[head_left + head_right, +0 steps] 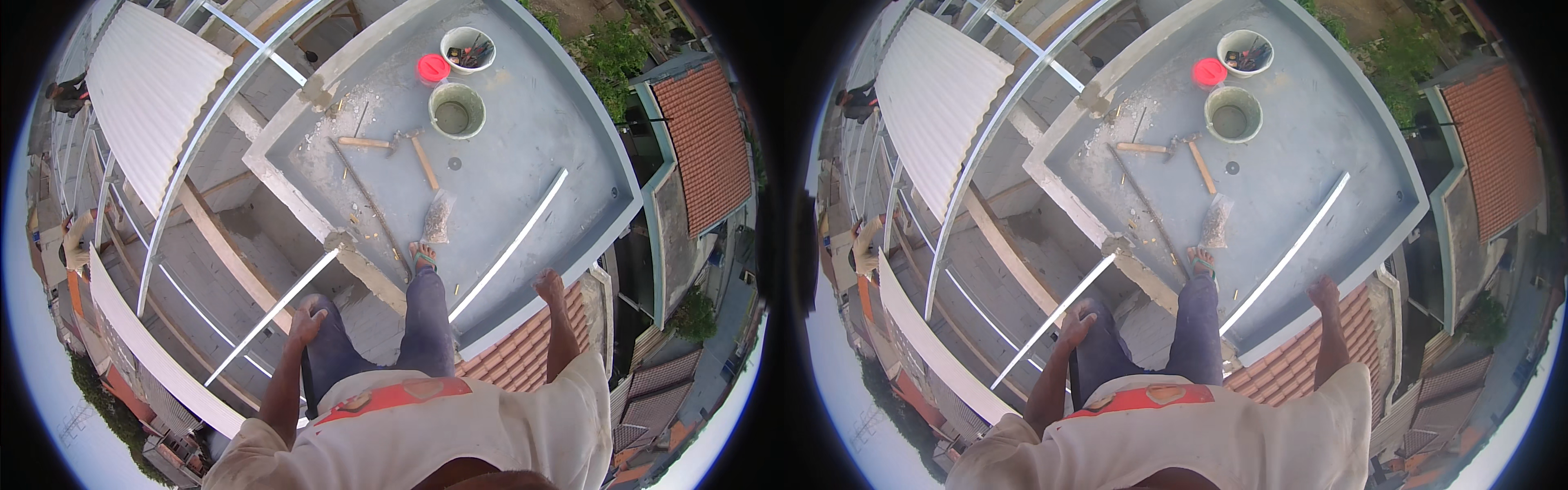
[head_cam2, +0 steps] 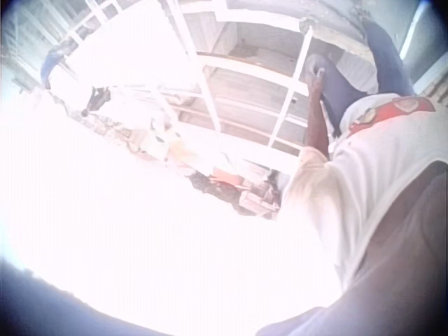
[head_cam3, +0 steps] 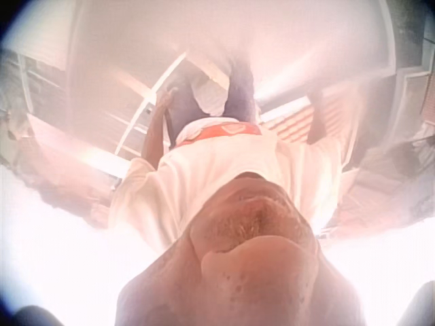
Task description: The person positions a large white corrugated roof sheet onto a metal roof frame, then uses a metal ruler and a red marker to measure and mark the sheet for cutting. The person walks on the roof structure to access different sections and continues marking along the sheet's length.
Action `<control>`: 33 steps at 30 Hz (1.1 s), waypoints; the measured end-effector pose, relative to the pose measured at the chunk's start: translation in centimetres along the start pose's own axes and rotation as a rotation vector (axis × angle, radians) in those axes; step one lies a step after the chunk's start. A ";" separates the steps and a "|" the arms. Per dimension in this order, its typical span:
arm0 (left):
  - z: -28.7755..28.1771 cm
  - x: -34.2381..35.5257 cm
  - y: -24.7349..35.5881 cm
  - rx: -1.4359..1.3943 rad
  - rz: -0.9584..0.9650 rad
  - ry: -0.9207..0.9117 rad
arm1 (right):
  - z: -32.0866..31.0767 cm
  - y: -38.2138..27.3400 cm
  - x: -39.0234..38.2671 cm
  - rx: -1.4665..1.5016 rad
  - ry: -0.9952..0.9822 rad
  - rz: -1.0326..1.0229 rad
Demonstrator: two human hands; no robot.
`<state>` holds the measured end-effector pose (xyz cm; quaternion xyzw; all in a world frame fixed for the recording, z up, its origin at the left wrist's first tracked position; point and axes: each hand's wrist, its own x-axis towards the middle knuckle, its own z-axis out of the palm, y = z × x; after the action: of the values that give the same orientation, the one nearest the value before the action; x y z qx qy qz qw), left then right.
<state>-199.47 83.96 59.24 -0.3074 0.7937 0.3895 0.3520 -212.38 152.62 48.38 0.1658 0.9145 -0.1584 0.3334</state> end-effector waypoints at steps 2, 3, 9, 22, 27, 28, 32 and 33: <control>-1.1 -1.2 2.2 -0.079 0.182 0.096 | 1.1 3.1 -8.2 0.092 -0.168 0.085; -2.3 -2.1 5.8 -0.056 0.155 0.149 | 1.4 3.5 -10.2 0.111 -0.242 0.087; -4.8 -1.4 11.7 -0.118 0.121 0.276 | -2.0 -3.7 -10.1 0.152 -0.425 -0.156; 4.3 9.2 10.2 -0.061 -0.265 0.029 | -18.7 -21.8 9.8 0.442 -0.307 -0.106; -3.3 11.5 20.6 -0.196 -0.101 0.218 | -25.7 -28.1 9.8 1.180 -0.162 0.130; -5.0 12.1 22.7 -0.262 -0.041 0.290 | -27.6 -26.2 16.9 1.195 -0.363 0.171; -6.7 13.7 26.1 -0.336 0.085 0.523 | -29.5 -25.8 32.5 0.613 -0.522 -0.088; -6.9 13.9 26.9 -0.276 0.090 0.514 | -30.0 -27.5 31.4 0.357 -0.362 -0.235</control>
<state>-229.98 88.83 62.09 -0.4055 0.8090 0.4185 0.0767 -263.05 146.17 54.30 0.0839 0.8106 -0.3816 0.4363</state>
